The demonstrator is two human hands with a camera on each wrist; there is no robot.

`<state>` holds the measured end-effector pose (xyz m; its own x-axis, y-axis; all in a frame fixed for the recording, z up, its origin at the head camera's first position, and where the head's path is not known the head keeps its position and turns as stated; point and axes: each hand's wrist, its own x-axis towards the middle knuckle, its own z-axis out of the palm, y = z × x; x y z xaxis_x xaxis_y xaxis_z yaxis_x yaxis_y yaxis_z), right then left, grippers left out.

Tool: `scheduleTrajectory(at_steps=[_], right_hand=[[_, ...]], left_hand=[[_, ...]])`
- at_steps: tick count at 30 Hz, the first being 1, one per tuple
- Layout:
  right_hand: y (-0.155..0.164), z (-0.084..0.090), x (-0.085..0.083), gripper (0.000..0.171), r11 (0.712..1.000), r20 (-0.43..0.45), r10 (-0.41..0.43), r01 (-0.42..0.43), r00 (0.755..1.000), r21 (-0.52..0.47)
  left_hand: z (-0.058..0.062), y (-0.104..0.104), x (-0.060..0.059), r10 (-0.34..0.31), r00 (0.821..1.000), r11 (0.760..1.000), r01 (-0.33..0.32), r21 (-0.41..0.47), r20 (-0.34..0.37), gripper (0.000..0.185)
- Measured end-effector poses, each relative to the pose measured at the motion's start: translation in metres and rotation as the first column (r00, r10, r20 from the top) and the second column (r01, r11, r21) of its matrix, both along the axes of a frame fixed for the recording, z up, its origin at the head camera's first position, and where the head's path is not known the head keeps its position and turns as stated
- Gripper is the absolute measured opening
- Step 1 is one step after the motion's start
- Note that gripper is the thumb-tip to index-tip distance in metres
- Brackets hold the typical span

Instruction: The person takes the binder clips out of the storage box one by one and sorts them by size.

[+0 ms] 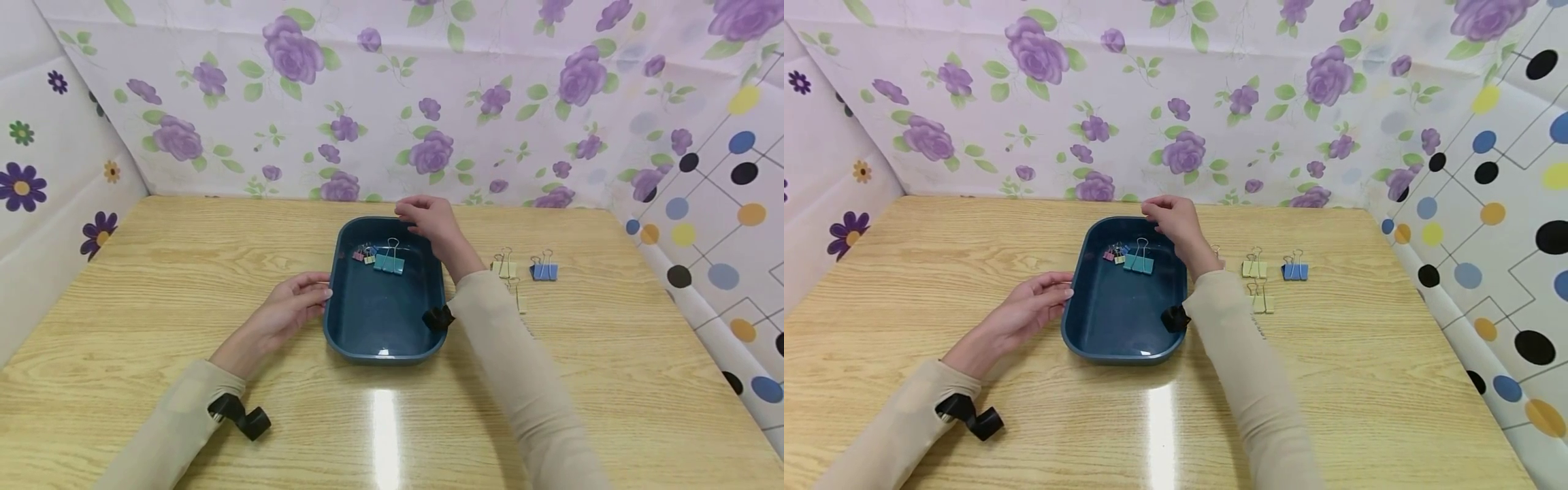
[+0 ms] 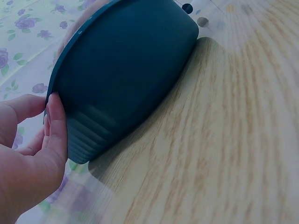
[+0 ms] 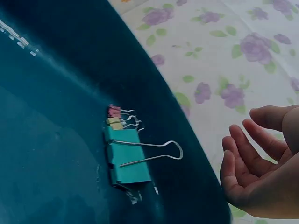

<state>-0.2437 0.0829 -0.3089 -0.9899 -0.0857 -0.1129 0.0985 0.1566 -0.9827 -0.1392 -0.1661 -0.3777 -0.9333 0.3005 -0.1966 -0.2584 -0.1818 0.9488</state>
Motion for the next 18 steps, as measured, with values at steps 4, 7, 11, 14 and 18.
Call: scheduleTrajectory(at_steps=[4, 7, 11, 14, 18], right_hand=[[-0.006, -0.007, 0.000, 0.027, 0.998, -0.016, -0.006, 0.007, 1.000, 0.070], [-0.009, -0.012, 0.000, 0.024, 0.993, -0.022, -0.010, 0.013, 1.000, 0.114], [-0.013, -0.019, -0.001, 0.022, 0.983, -0.024, -0.005, 0.010, 1.000, 0.186], [-0.016, -0.022, -0.002, 0.020, 0.969, -0.026, 0.004, 0.002, 1.000, 0.248], [-0.017, -0.024, -0.001, 0.019, 0.954, -0.014, 0.012, -0.007, 1.000, 0.300]], left_hand=[[0.000, 0.001, 0.000, 0.001, 1.000, 1.000, -0.001, -0.004, 0.004, 0.040], [0.001, 0.001, 0.000, 0.000, 1.000, 1.000, 0.000, -0.008, 0.007, 0.041], [0.002, 0.000, 0.001, 0.004, 1.000, 1.000, -0.004, -0.012, 0.012, 0.040], [0.002, 0.000, 0.001, 0.007, 1.000, 1.000, -0.007, -0.004, 0.012, 0.039], [0.003, -0.001, 0.002, 0.009, 1.000, 1.000, -0.009, 0.010, 0.007, 0.038]])
